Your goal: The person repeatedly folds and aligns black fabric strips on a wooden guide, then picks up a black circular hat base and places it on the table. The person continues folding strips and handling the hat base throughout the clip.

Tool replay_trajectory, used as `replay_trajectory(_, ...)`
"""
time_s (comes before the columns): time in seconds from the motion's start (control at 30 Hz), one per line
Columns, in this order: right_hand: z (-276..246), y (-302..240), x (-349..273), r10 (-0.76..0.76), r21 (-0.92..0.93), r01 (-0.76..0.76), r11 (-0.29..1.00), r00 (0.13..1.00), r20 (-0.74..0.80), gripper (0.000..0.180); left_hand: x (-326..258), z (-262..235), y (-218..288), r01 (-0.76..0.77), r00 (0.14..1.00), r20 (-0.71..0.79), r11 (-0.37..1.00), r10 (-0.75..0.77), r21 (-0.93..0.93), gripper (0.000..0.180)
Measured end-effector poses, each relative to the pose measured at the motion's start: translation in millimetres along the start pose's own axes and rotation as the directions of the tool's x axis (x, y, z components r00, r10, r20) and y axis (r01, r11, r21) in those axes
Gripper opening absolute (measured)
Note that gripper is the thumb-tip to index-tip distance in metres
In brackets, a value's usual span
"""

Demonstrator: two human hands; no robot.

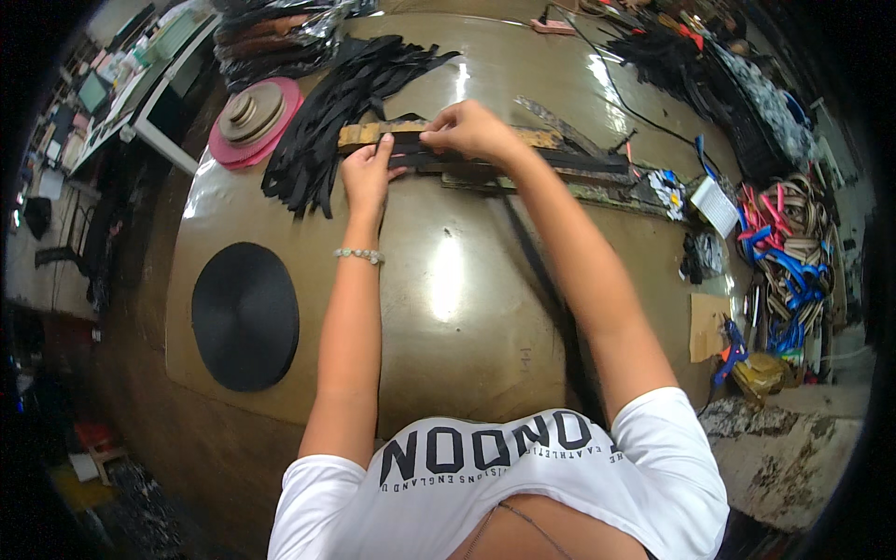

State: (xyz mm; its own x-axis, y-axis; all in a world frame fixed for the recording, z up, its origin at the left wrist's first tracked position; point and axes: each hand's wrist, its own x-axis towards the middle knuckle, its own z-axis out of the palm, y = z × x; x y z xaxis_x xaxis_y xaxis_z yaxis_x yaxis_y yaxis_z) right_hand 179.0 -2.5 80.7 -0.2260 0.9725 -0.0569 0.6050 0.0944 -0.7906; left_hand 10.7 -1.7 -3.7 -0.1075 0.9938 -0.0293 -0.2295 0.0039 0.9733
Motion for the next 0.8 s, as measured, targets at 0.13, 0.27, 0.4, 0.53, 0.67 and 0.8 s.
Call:
replay_trajectory(0.13,-116,30,-64,-0.117,-0.13,0.102,0.986,0.987,-0.114,0.032,0,0,-1,-0.007,1.0,0.0,1.0,0.007,0.017,0.03)
replay_trajectory(0.27,-200,106,-137,0.142,-0.042,-0.178,0.983,0.885,-0.443,0.034,0,1,2,0.002,1.0,-0.014,0.999,-0.001,0.054,0.029)
replay_trajectory(0.4,-158,181,-152,0.382,0.167,-0.352,0.921,0.733,-0.562,0.026,-3,3,6,0.005,1.0,-0.018,0.999,-0.004,0.053,0.029)
replay_trajectory(0.53,-136,220,-153,0.227,0.147,-0.173,0.974,0.718,-0.658,0.017,-5,3,8,0.016,0.999,-0.039,0.995,-0.013,0.095,0.029)
replay_trajectory(0.67,-148,236,-152,0.224,0.113,-0.196,0.974,0.758,-0.613,0.014,-3,4,8,0.024,1.0,-0.023,0.997,-0.022,0.08,0.03)
replay_trajectory(0.8,-160,204,-151,0.298,-0.229,-0.508,0.83,0.752,-0.588,0.029,-1,0,3,-0.007,1.0,-0.011,0.997,0.008,0.081,0.03)
